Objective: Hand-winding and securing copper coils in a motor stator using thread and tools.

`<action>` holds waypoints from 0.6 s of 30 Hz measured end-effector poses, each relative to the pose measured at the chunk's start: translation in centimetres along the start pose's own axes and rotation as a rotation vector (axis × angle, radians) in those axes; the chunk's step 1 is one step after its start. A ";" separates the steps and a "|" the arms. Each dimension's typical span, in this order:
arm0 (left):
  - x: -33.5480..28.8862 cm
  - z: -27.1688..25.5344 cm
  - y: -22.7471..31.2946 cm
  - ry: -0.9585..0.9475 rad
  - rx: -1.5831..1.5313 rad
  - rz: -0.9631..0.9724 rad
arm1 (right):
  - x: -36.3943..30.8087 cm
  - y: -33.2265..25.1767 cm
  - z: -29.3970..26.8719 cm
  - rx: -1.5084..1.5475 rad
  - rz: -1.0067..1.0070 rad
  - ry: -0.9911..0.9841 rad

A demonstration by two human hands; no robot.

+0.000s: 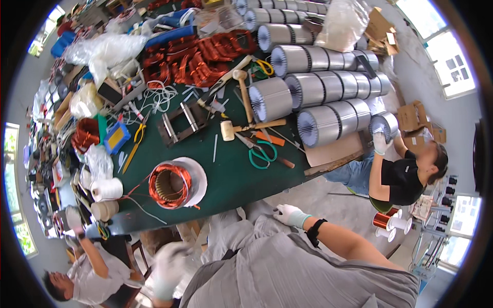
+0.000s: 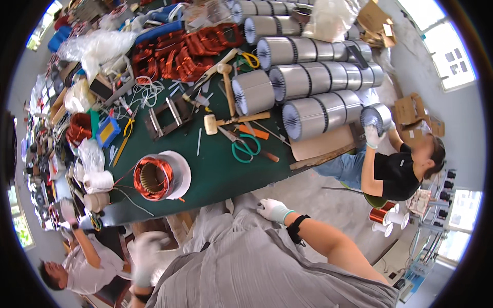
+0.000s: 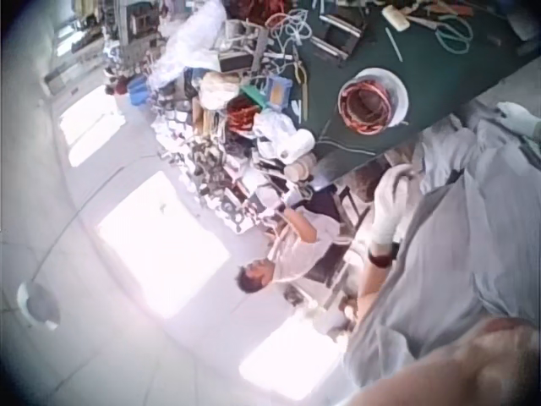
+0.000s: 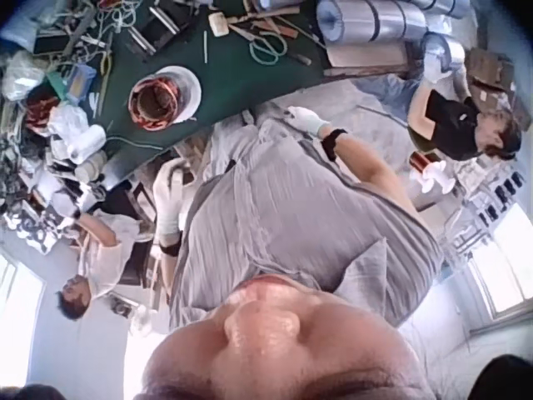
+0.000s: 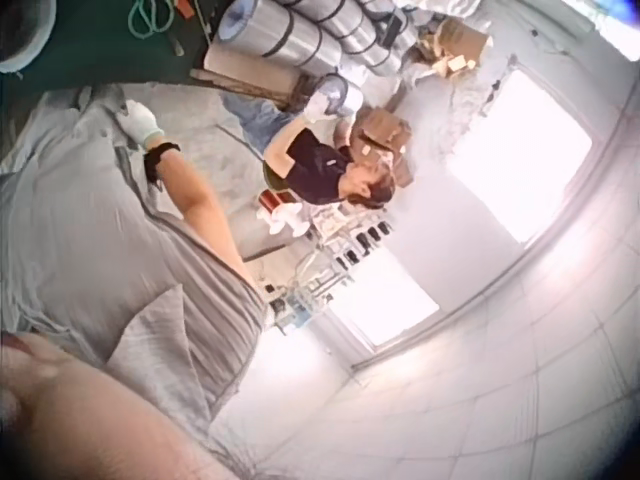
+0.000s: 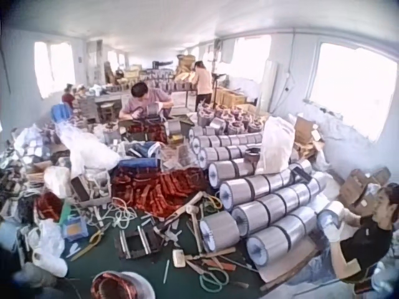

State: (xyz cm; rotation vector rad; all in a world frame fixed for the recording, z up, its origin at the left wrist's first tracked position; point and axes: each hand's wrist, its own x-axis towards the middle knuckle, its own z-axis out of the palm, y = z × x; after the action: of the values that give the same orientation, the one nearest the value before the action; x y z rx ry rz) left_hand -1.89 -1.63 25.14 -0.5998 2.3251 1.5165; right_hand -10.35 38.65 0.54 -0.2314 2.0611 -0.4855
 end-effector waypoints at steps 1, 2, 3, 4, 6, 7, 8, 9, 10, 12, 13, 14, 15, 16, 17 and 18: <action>1.8 2.7 -4.1 -0.083 0.220 0.069 | 0.2 0.3 0.4 0.052 0.065 0.005; 1.3 5.0 -13.9 -0.072 0.312 0.109 | 0.2 0.8 0.7 0.057 0.067 0.019; -1.0 6.4 -24.3 -0.073 0.317 0.125 | 0.5 1.3 1.1 0.064 0.100 -0.033; -1.7 8.7 -32.1 -0.013 0.276 -0.331 | 1.4 1.5 1.3 0.063 0.119 -0.092; -1.1 9.1 -30.5 -0.068 0.266 -0.288 | 2.1 5.0 3.6 -0.005 0.122 -0.155; -1.1 9.5 -31.0 -0.072 0.260 -0.266 | 1.7 5.4 3.5 0.016 0.040 -0.072; -1.1 10.0 -31.5 -0.079 0.252 -0.243 | 1.3 5.9 3.4 0.033 -0.040 0.011; -1.1 10.7 -32.1 -0.088 0.242 -0.220 | 0.7 6.2 3.6 0.079 -0.009 0.099; -1.5 11.3 -32.5 -0.095 0.230 -0.204 | -0.5 5.8 3.2 0.077 0.008 0.105; -1.7 12.6 -33.0 -0.106 0.205 -0.171 | -2.3 5.4 1.9 0.112 0.243 0.022; -1.9 12.8 -33.0 -0.124 0.194 -0.152 | -4.0 7.5 3.3 -0.015 0.323 -0.042; -1.8 12.8 -33.1 -0.146 0.184 -0.130 | -6.6 11.6 6.3 -0.137 0.174 -0.117; -1.5 12.8 -32.5 -0.177 0.138 -0.119 | -10.6 21.3 12.2 0.016 0.354 -0.176; -1.7 12.0 -33.5 -0.158 0.163 -0.115 | -11.8 18.8 11.4 -0.069 0.444 -0.495; -2.6 11.4 -34.5 -0.140 0.176 -0.117 | -15.5 14.5 8.9 -0.174 0.530 -0.817; -2.8 11.2 -34.9 -0.146 0.172 -0.108 | -19.6 12.7 9.8 0.052 0.876 -0.785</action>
State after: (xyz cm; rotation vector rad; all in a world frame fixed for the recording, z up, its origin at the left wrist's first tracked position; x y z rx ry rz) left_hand 18.16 -3.25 -5.63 -0.5413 2.2446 1.2541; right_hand 8.53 54.59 6.00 0.4478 1.1987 0.1044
